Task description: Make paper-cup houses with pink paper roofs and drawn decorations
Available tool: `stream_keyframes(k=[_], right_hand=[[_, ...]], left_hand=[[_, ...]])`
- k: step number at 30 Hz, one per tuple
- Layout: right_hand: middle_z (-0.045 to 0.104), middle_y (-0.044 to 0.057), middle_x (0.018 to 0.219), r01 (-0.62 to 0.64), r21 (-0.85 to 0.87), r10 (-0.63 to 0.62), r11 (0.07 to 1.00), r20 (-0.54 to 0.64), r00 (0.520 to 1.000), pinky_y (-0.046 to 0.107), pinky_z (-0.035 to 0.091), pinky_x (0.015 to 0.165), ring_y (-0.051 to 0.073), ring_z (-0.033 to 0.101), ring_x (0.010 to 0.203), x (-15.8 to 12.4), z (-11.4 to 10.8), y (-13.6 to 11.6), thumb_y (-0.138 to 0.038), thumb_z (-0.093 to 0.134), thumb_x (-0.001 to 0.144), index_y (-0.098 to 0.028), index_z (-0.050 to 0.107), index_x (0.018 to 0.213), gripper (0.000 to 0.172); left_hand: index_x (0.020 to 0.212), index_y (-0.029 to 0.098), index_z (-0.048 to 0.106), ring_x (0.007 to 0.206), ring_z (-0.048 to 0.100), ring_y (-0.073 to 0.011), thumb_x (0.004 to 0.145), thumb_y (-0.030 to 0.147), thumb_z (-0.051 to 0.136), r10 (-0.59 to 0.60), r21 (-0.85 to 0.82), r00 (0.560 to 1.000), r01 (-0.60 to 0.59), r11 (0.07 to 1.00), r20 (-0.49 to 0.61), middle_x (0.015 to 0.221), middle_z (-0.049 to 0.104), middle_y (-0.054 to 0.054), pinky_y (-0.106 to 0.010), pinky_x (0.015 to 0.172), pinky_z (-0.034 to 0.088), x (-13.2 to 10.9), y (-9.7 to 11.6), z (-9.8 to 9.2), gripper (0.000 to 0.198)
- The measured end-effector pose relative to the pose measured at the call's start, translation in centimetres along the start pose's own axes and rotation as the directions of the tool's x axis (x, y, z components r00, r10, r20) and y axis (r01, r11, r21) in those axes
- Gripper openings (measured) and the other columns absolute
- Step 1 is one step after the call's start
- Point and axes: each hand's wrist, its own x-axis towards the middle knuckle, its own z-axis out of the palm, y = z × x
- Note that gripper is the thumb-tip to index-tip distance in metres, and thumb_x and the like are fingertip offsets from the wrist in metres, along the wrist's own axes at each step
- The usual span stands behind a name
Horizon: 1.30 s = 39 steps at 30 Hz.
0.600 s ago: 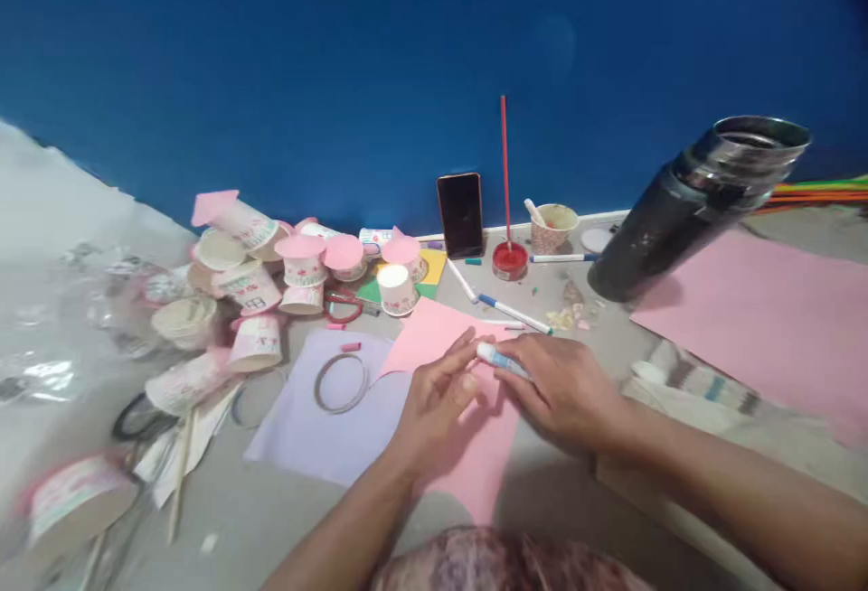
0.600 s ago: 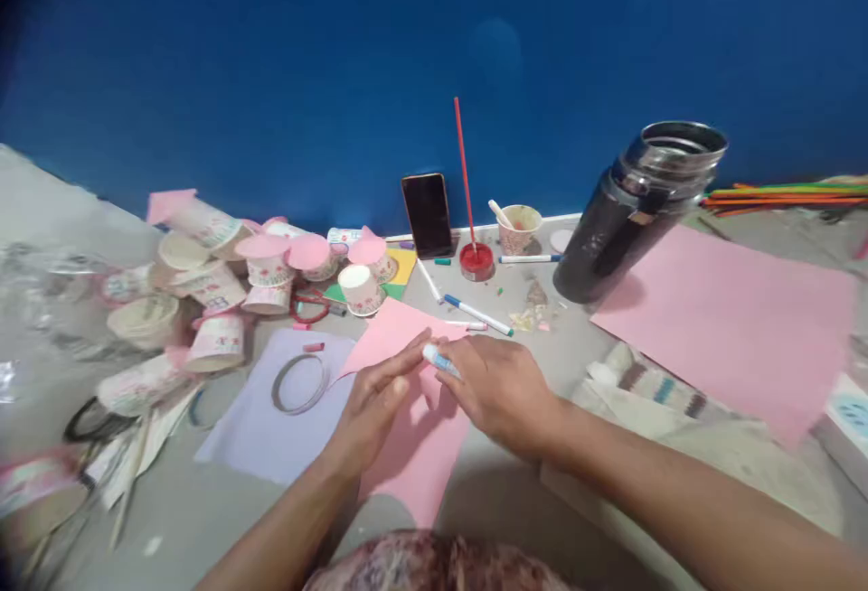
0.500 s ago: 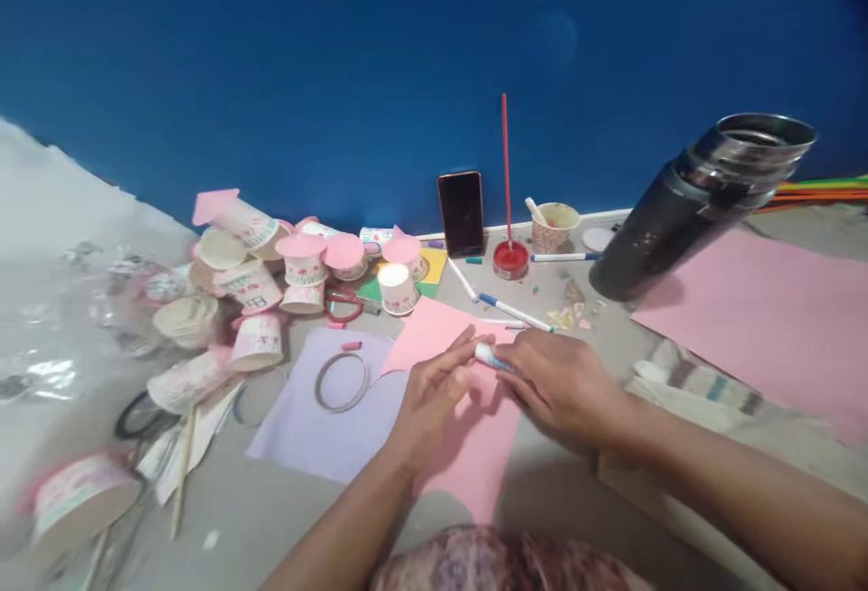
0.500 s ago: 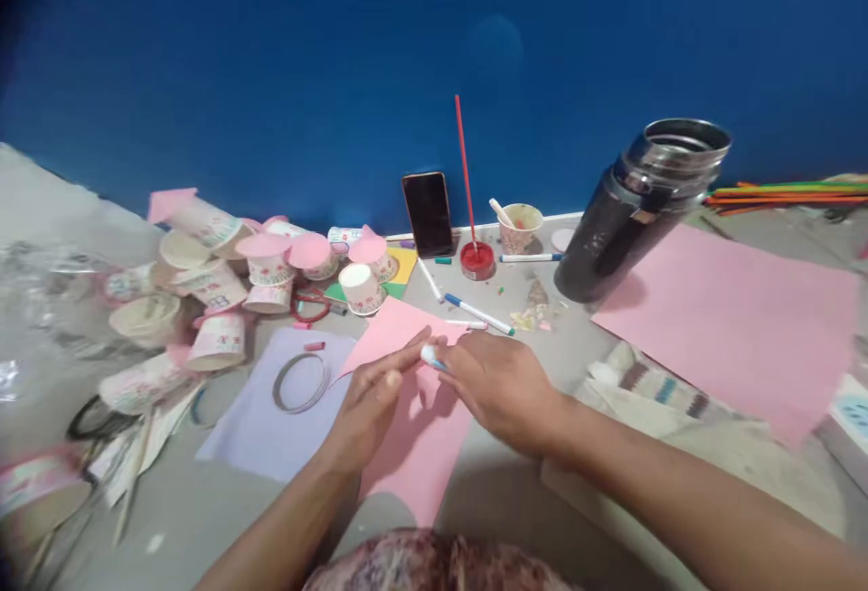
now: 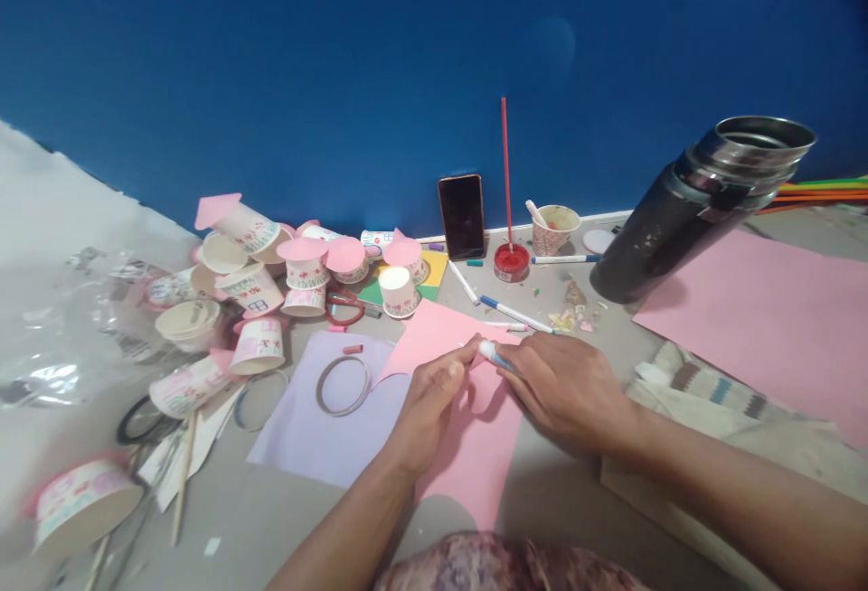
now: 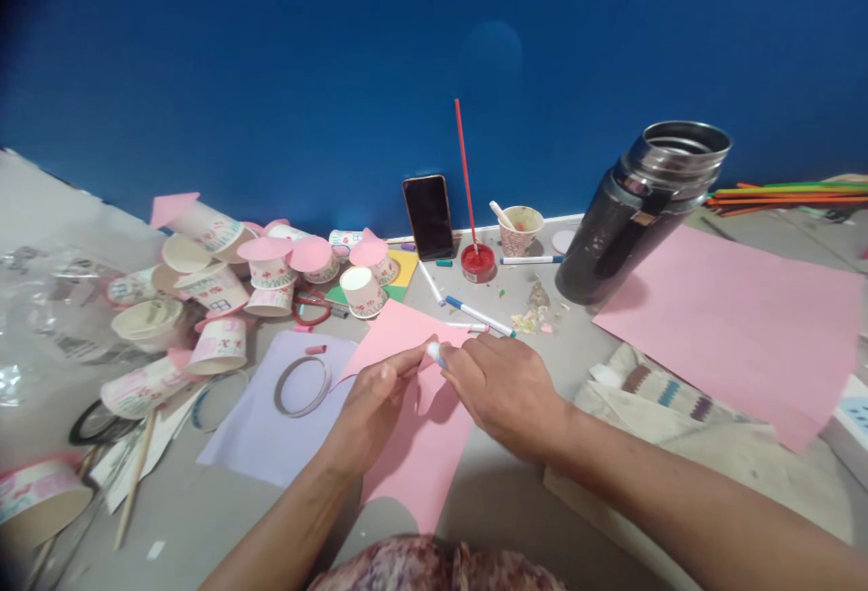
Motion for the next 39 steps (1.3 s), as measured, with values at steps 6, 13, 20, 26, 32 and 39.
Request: stream_keyframes(k=[6,13,20,26,32,39], right_hand=[[0.081,0.006,0.087,-0.202,0.167,0.193,0.965,0.070,0.979,0.032,0.045,0.067,0.020,0.075,0.072,-0.1,0.0,0.2,-0.037,0.047,0.110,-0.018,0.069,0.106,0.030],[0.083,0.003,0.085,-0.432,0.254,0.401,0.865,0.167,0.901,0.032,0.046,0.063,0.025,0.079,0.071,-0.1,-0.1,0.7,-0.040,0.056,0.103,-0.021,0.068,0.110,0.024],[0.082,0.003,0.086,-0.573,0.445,0.508,0.688,0.268,0.819,0.030,0.050,0.068,0.021,0.077,0.071,0.2,-0.4,0.9,-0.043,0.055,0.101,-0.023,0.070,0.106,0.026],[0.082,0.005,0.099,-0.655,0.557,0.528,0.511,0.398,0.750,0.029,0.051,0.063,0.019,0.075,0.073,0.6,-0.4,0.3,-0.045,0.059,0.097,-0.023,0.073,0.107,0.027],[0.080,0.006,0.093,-0.708,0.667,0.582,0.231,0.488,0.650,0.030,0.052,0.063,0.019,0.071,0.072,0.6,-0.1,0.5,-0.046,0.069,0.090,-0.021,0.076,0.105,0.030],[0.076,0.005,0.093,-0.555,0.683,0.462,-0.475,0.730,0.503,0.026,0.050,0.061,0.013,0.065,0.071,1.0,0.4,2.2,-0.043,0.094,0.066,-0.020,0.076,0.105,0.048]], left_hand=[[0.123,0.018,0.080,0.135,0.061,-0.0379,0.082,0.072,0.075,-0.035,0.011,0.998,0.035,0.999,0.051,0.135,0.074,-0.016,-0.050,0.119,0.042,0.1,0.1,0.2,0.068],[0.136,0.028,0.069,0.146,0.050,-0.0379,0.068,0.041,0.094,0.019,0.193,0.998,-0.031,0.981,0.062,0.147,0.065,-0.009,-0.050,0.120,0.043,-0.3,0.8,0.4,0.074],[0.120,0.026,0.070,0.125,0.067,-0.0284,0.075,0.017,0.076,0.245,0.418,0.955,-0.157,0.895,-0.166,0.129,0.073,-0.008,-0.044,0.109,0.052,-0.4,-0.1,1.3,0.046],[0.109,0.023,0.071,0.097,0.074,-0.0231,0.074,0.016,0.074,0.302,0.410,0.905,-0.163,0.897,-0.301,0.098,0.080,-0.005,-0.038,0.094,0.057,-0.4,-0.2,1.3,0.035],[0.099,0.022,0.073,0.077,0.068,-0.0161,0.069,0.014,0.077,0.279,0.337,0.869,-0.140,0.931,-0.409,0.079,0.072,0.001,-0.027,0.074,0.053,0.1,0.6,1.4,0.031],[0.096,0.018,0.073,0.077,0.067,-0.0157,0.067,0.025,0.089,-0.048,-0.082,0.919,0.017,0.997,-0.391,0.087,0.073,-0.001,-0.030,0.074,0.053,1.3,0.6,0.6,0.034]])
